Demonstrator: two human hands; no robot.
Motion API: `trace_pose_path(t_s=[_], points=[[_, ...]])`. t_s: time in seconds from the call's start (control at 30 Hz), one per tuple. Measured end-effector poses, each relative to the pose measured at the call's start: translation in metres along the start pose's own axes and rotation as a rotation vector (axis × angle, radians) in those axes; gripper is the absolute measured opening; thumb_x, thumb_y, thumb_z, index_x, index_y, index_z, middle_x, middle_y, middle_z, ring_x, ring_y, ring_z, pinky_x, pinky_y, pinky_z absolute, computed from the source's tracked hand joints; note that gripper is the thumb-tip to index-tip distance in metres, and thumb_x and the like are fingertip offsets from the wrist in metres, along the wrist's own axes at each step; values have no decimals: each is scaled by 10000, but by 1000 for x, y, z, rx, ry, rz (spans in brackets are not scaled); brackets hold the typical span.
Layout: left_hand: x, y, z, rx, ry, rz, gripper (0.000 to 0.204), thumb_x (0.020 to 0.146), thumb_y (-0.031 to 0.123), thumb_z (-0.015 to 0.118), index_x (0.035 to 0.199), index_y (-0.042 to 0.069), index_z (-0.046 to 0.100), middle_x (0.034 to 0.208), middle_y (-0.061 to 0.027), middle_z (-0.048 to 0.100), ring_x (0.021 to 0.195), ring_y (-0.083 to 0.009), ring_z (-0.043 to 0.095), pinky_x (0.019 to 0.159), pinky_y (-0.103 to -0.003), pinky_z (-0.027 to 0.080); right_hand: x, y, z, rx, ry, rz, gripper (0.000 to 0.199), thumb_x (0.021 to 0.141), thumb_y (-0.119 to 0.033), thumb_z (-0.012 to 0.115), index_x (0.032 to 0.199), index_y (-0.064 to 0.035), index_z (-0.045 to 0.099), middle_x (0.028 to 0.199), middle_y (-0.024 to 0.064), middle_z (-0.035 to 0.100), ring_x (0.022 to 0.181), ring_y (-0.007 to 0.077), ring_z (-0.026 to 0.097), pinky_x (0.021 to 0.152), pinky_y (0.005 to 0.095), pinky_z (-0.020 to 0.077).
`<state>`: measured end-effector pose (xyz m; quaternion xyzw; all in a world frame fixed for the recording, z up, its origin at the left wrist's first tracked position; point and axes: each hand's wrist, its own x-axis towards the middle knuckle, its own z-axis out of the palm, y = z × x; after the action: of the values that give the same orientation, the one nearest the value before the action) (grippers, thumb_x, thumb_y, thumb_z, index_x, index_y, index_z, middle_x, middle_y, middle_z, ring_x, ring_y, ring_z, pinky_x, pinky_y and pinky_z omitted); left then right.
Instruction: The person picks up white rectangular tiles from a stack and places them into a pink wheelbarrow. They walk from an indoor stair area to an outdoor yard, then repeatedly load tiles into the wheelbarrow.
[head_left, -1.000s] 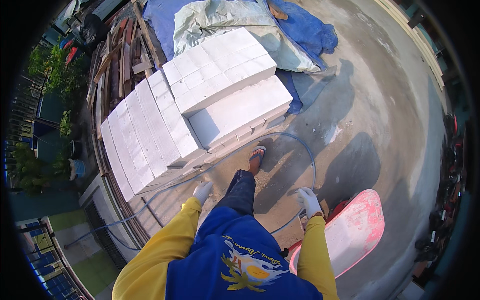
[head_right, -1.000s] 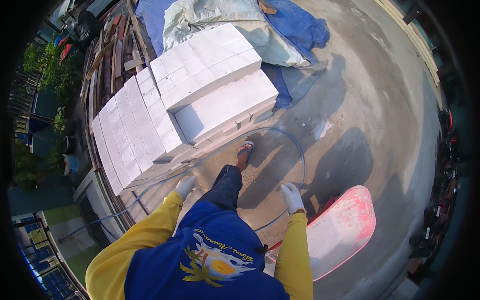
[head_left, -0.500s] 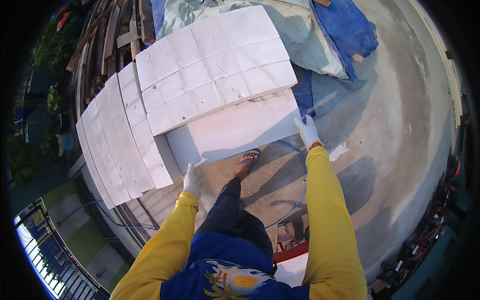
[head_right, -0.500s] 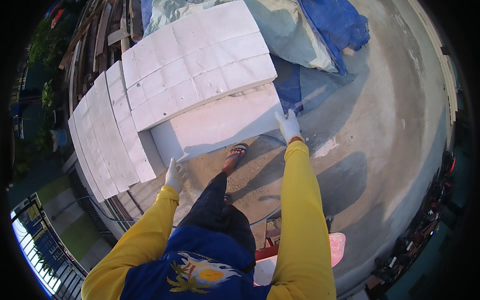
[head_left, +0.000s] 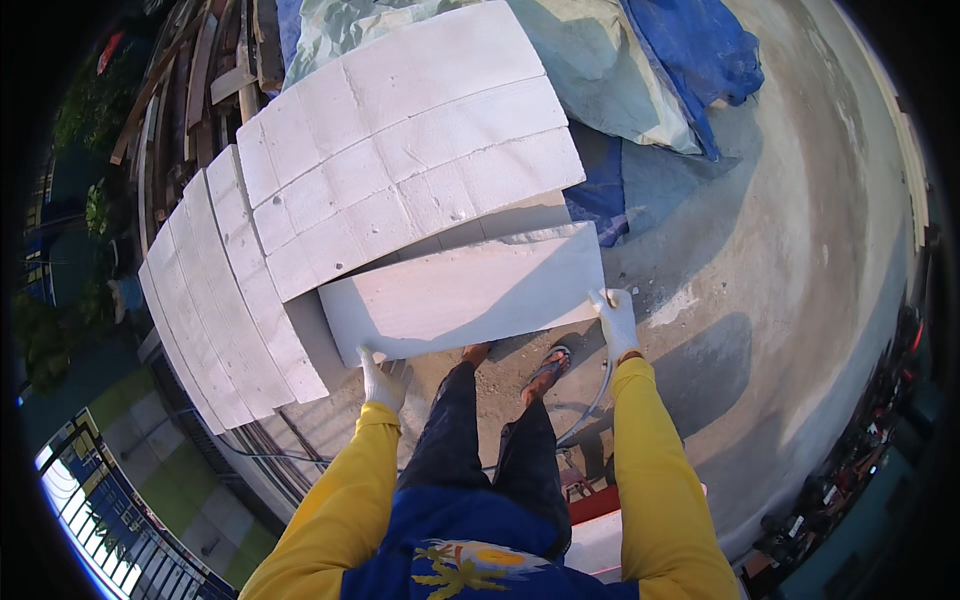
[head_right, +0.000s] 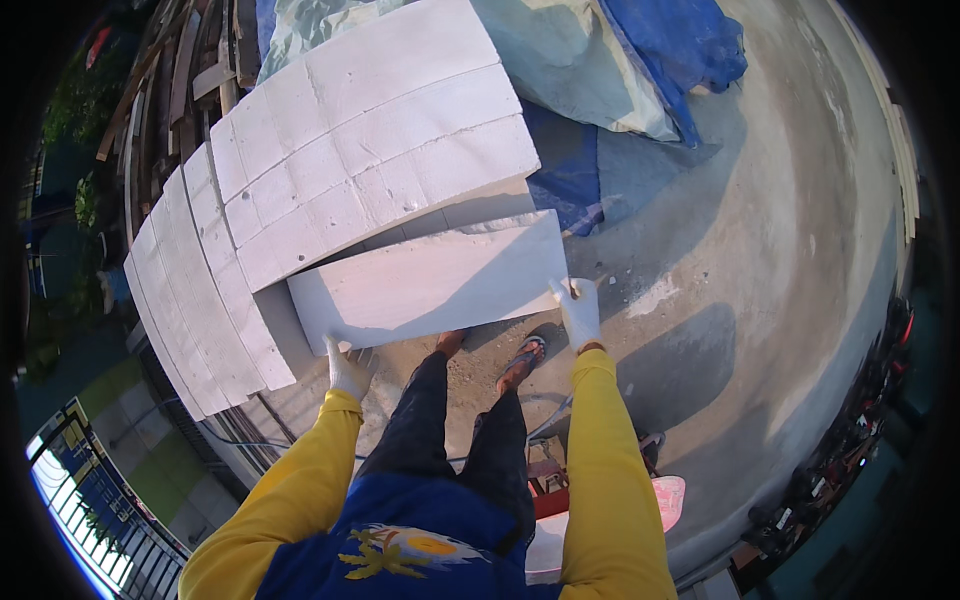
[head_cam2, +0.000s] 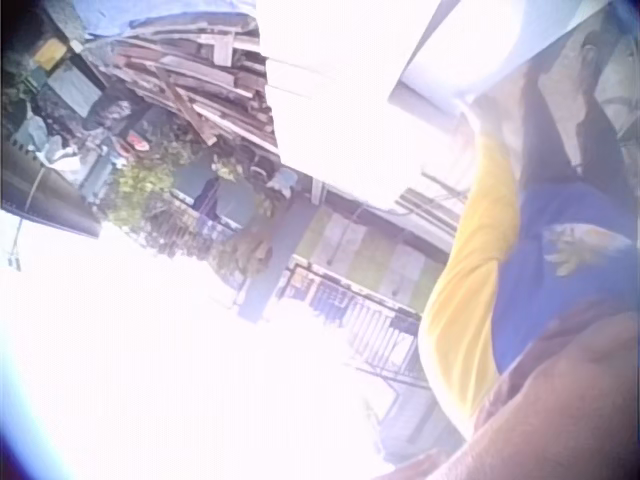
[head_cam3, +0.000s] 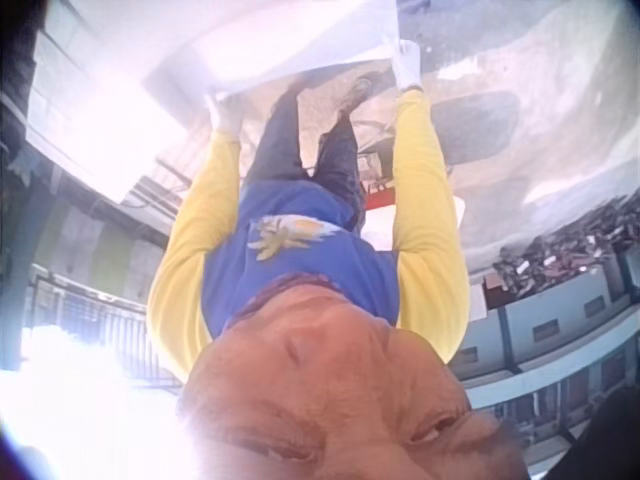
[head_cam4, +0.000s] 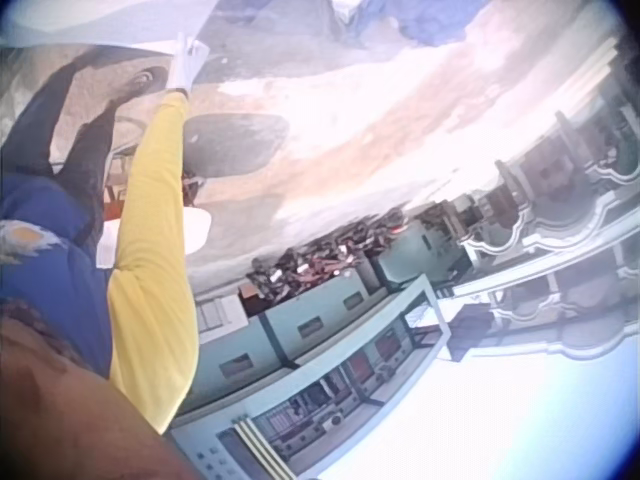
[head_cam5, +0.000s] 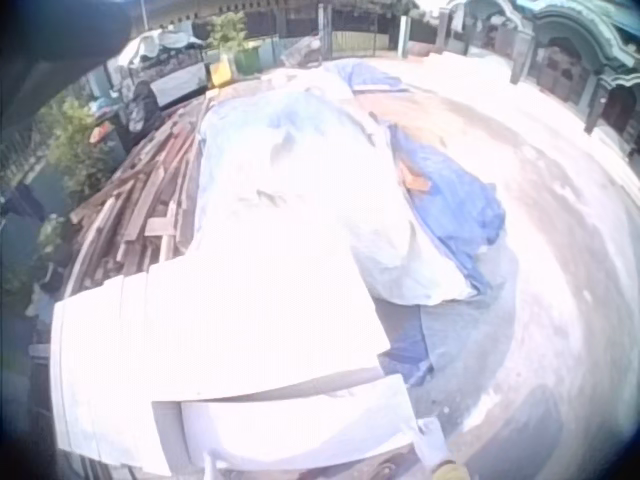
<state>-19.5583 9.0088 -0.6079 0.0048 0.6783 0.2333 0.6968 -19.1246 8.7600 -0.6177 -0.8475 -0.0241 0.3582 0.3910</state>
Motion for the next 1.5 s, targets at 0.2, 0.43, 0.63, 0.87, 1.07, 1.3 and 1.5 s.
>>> trace_pose_path(t_s=[0.2, 0.43, 0.63, 0.87, 1.07, 1.3, 1.5], points=[[16, -12, 26, -265, -22, 76, 927, 950, 791, 579, 1613, 182, 355, 1567, -135, 414, 1378, -363, 434, 1219, -578, 330, 27, 5, 10, 574, -269, 177, 688, 966, -223, 790, 1543, -8, 482, 1401, 104, 621, 1250, 213, 588, 1074, 358, 459], [2, -44, 64, -338, 7, 305, 973, 968, 822, 481, 1686, 209, 247, 1711, -141, 248, 1572, -397, 214, 1260, -668, 223, 37, 14, 3, 560, -388, 67, 676, 940, -90, 780, 1551, -3, 502, 1427, 86, 607, 1278, 188, 580, 1088, 339, 465], [15, -72, 57, -300, -43, 387, 975, 967, 844, 441, 1688, 219, 239, 1708, -121, 271, 1565, -384, 248, 1255, -641, 254, 7, 31, -17, 562, -438, 66, 746, 918, -97, 821, 1570, 5, 472, 1367, 111, 662, 1205, 187, 632, 1018, 317, 508], [-45, -138, 76, -109, -35, 333, 1012, 941, 868, 466, 1681, 211, 255, 1680, -131, 314, 1531, -370, 313, 1242, -599, 293, -61, 123, -98, 609, -225, 174, 752, 935, -155, 816, 1586, -10, 468, 1412, 102, 642, 1220, 192, 633, 997, 317, 519], [-116, -165, 157, 12, 99, 199, 828, 926, 711, 653, 1541, 189, 465, 1499, -102, 509, 1339, -340, 516, 1088, -591, 474, -74, 76, -208, 495, -89, 357, 652, 991, -477, 714, 1504, -96, 585, 1247, 74, 695, 972, 145, 669, 748, 281, 526], [-109, -119, 291, 169, 409, 234, 804, 884, 578, 742, 1474, 88, 501, 1384, -122, 610, 1206, -332, 636, 1017, -529, 537, 23, -2, -207, 244, 45, 326, 918, 909, -753, 656, 1444, -7, 620, 1215, 120, 682, 897, 214, 608, 743, 330, 469], [-43, -78, 303, 258, 395, 159, 1072, 769, 527, 887, 1529, 13, 332, 1529, -180, 544, 1261, -294, 636, 1061, -413, 518, 31, -32, -199, -103, 129, 252, 1002, 907, -819, 569, 1449, 23, 607, 1448, 293, 610, 1357, 468, 552, 1145, 469, 408]])
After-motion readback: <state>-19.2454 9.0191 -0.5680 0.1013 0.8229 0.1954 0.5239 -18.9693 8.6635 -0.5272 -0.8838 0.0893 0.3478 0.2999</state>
